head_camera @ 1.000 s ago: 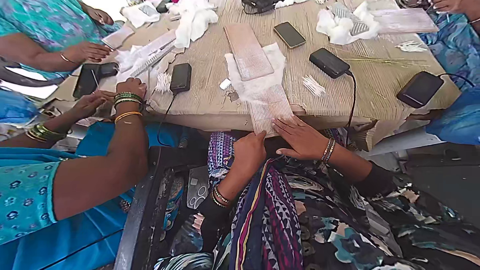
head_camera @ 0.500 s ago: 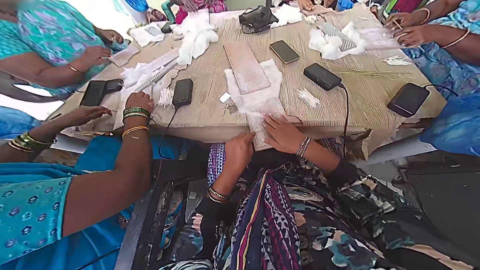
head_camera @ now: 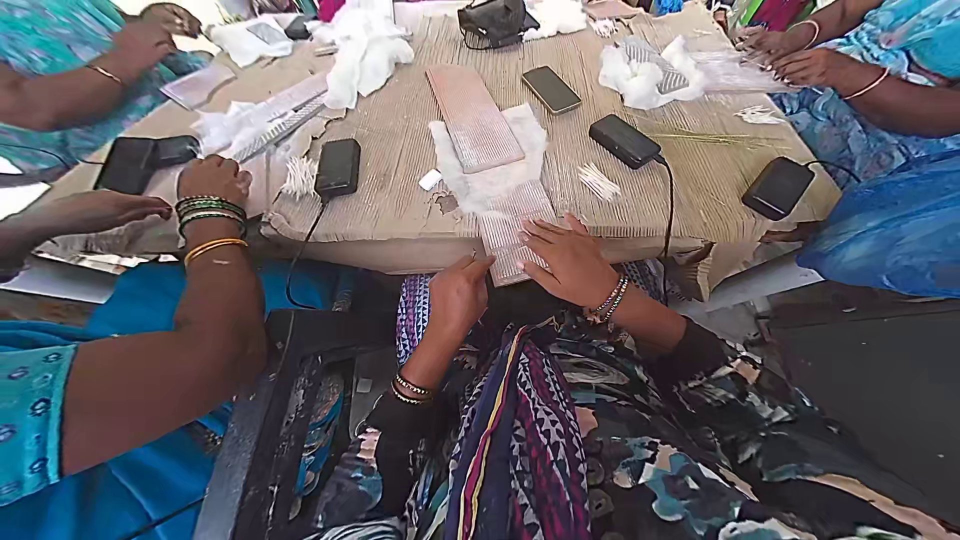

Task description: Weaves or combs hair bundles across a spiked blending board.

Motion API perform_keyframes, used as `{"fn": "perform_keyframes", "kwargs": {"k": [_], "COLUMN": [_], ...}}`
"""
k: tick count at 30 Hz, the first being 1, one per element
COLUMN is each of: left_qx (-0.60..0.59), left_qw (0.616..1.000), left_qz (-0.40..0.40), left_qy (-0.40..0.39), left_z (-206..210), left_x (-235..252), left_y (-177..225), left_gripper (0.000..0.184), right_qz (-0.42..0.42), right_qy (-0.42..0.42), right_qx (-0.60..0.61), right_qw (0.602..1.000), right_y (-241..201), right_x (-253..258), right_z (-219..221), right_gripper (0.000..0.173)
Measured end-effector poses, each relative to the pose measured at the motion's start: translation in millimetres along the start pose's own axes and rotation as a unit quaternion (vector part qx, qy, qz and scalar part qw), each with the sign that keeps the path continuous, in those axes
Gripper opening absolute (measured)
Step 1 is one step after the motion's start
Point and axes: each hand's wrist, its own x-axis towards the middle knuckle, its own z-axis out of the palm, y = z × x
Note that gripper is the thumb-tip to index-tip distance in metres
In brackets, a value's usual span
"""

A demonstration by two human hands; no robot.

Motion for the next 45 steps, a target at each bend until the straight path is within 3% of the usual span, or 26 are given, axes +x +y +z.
{"fn": "perform_keyframes", "kwargs": {"k": [4,9,11,14,17,23,26,30,35,37,39,42,45], "left_qx": [0.011,0.002,0.005,0.012,0.017,0.026,0.023,0.004,-0.012,-0.011,-0.016,-0.038,-0.072], "left_qw": [1.0,0.999,0.998,0.998,0.997,0.996,0.997,0.997,0.997,0.996,0.995,0.989,0.982], "left_qz": [-0.015,0.031,0.062,0.066,0.063,0.055,0.01,-0.018,-0.037,-0.051,-0.075,-0.122,-0.158], "left_qy": [-0.015,-0.02,-0.004,0.016,0.039,0.067,0.071,0.075,0.072,0.071,0.071,0.073,0.074], "left_z": [-1,2,1,-1,-6,-14,-21,-26,-26,-26,-30,-36,-41], "left_x": [12,-6,-11,-15,-14,-9,-7,-7,-11,-13,-15,-16,-15], "left_y": [-5,-7,-7,-4,-1,-6,-18,-29,-34,-38,-42,-43,-41], "left_gripper": [0.028,0.025,0.025,0.026,0.026,0.024,0.023,0.022,0.023,0.023,0.021,0.018,0.019], "right_qz": [0.076,0.054,0.024,-0.021,-0.002,0.008,0.113,0.288,0.347,0.322,0.238,0.08,0.024], "right_qy": [-0.197,-0.271,-0.236,0.008,0.037,0.07,0.089,0.073,0.007,0.058,0.107,0.053,0.0], "right_qx": [-0.021,-0.016,-0.001,-0.009,-0.025,-0.034,-0.042,-0.03,-0.018,-0.037,-0.024,0.027,0.013], "right_qw": [0.977,0.961,0.971,1.0,0.999,0.997,0.989,0.954,0.938,0.944,0.965,0.995,1.0], "right_y": [-5,-17,-15,1,6,14,51,114,139,127,104,59,30], "right_x": [20,-16,-24,-19,-3,-4,2,28,54,58,66,74,89], "right_z": [15,-12,-27,-12,-4,-8,-34,-56,-57,-53,-41,-10,23], "right_gripper": [0.077,0.078,0.073,0.035,0.012,0.011,0.009,0.019,0.023,0.025,0.022,0.034,0.043]}}
